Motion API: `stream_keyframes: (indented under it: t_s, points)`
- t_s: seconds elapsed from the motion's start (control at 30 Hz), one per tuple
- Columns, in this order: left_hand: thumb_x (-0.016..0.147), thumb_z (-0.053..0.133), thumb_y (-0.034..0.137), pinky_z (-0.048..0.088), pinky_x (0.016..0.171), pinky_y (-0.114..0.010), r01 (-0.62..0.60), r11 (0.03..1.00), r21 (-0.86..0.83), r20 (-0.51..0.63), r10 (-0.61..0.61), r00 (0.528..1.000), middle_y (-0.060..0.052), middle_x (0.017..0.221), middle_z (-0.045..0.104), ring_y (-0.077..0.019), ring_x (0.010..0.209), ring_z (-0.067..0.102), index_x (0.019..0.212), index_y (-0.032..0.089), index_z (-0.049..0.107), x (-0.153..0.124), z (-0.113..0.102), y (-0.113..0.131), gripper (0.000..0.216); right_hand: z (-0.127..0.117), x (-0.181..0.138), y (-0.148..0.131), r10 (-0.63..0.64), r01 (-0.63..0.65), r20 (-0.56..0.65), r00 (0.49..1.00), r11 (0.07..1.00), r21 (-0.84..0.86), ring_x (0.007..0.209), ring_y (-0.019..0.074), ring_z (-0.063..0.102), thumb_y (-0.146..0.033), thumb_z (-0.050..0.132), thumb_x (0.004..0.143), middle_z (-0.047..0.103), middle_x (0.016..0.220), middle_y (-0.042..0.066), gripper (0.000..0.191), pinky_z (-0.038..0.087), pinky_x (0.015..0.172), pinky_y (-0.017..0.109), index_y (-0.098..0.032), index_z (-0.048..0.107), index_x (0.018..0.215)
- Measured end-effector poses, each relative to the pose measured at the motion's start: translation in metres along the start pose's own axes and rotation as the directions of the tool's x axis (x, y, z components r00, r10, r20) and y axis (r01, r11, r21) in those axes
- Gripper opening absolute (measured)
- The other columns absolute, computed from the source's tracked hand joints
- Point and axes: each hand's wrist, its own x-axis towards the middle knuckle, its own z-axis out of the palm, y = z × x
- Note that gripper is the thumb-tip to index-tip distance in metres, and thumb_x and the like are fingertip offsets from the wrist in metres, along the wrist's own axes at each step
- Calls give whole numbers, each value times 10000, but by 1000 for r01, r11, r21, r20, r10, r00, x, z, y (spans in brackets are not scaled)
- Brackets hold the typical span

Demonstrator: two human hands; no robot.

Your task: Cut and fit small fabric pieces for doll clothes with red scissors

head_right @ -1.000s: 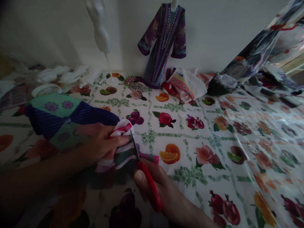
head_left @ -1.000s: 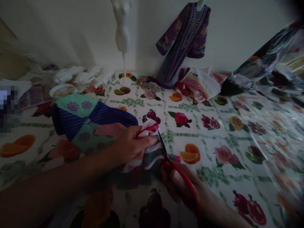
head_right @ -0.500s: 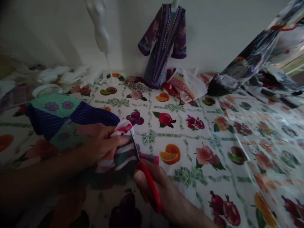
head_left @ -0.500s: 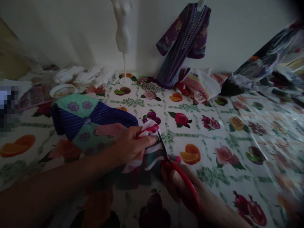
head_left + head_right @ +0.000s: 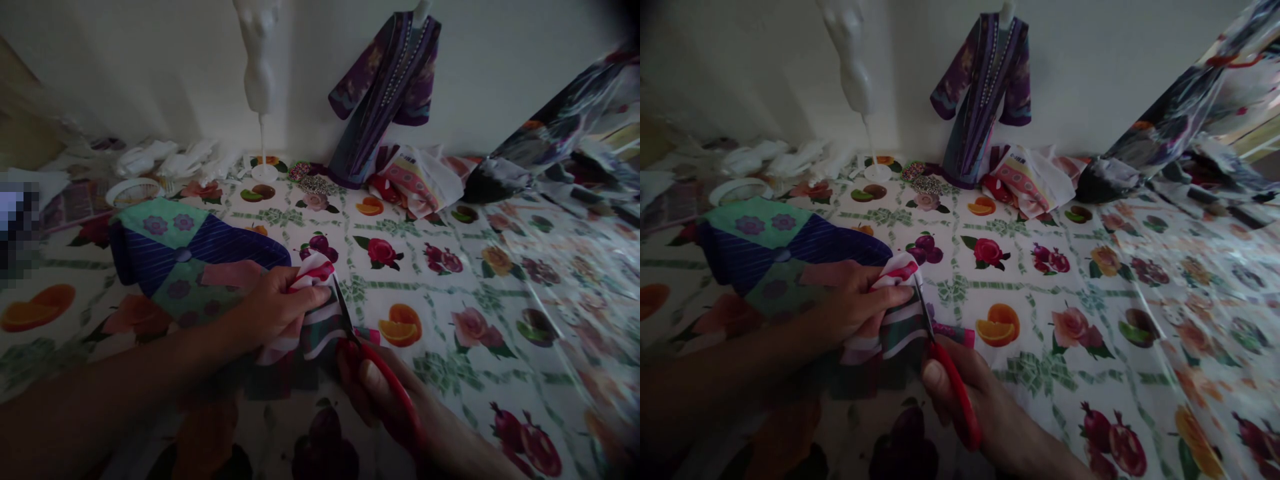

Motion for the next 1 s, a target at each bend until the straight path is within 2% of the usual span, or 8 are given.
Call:
stream_keyframes:
  t_s: [0.37,0.57,0.8,1.0]
  points:
    - [816,672,421,304,486,-243,-1,1000,-13,2,1,1000,41,556,460,-101,528,429,598,200,504,1,1,-1,354,3,-1,-5,26,-26,-22,999,1000,-17,598,146,357,-768,421,945,441,665,-12,559,256,489,271,-239,465,771]
    - [811,691,451,330,505,-239,17,1000,-1,-16,-17,1000,41,573,471,-105,548,448,635,197,537,0,0,-2,345,0,-1,-2,18,-18,20,1000,1000,-6,591,139,358,-760,408,956,445,673,-16,555,267,495,268,-234,471,793]
    - [817,681,432,283,481,-234,-9,1000,28,-16,10,1000,48,536,410,-96,521,371,571,206,472,2,0,0,394,0,-2,-6,8,-8,3,1000,999,-43,595,143,354,-756,410,956,442,668,-16,549,274,510,283,-234,468,792]
    - [762,763,467,314,495,-250,19,1000,-19,1,-19,1000,35,586,473,-112,534,403,657,211,542,3,-2,-8,354,1,-1,-8,0,1,18,1000,1000,-20,598,147,362,-747,405,963,452,675,-7,546,270,506,287,-237,466,778]
